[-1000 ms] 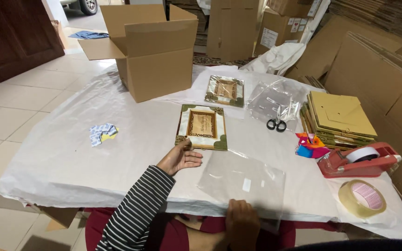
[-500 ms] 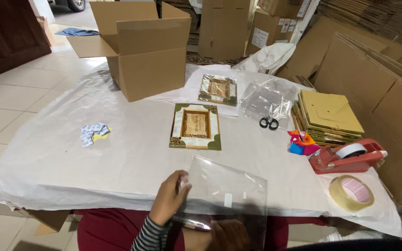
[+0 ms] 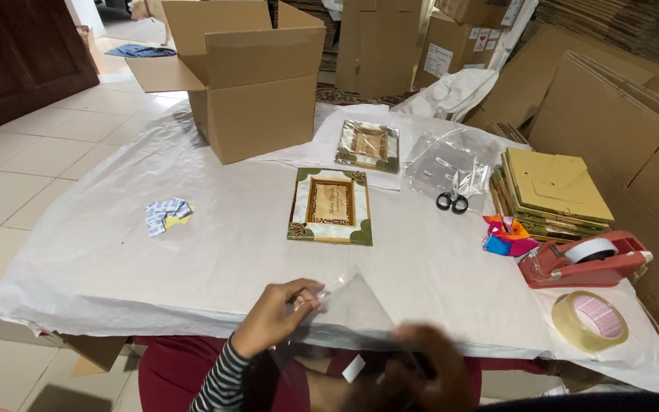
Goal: The person wraps a picture frame in a plastic bag and seals it using adhesive tape.
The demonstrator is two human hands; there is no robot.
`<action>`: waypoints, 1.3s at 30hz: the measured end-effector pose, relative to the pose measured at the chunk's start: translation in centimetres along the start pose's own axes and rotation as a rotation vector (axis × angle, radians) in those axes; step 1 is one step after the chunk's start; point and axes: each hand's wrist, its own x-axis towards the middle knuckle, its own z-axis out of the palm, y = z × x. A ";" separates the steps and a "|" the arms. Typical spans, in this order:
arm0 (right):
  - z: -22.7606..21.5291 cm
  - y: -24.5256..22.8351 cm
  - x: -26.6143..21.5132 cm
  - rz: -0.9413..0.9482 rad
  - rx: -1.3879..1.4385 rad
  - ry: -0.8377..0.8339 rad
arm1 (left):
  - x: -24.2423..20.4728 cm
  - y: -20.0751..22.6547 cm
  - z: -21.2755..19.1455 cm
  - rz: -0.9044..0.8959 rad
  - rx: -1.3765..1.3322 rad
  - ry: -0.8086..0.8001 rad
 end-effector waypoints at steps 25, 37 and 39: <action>12.9 20.5 15.4 -0.009 0.341 -0.787 | 12.9 -11.5 -2.0 0.173 -0.113 -0.157; 10.2 17.0 16.5 0.224 0.356 -0.608 | 11.4 -8.2 -4.2 -0.046 -0.317 -0.301; 9.6 16.6 16.6 0.249 0.390 -0.553 | 11.4 -8.5 -4.0 -0.050 -0.334 -0.327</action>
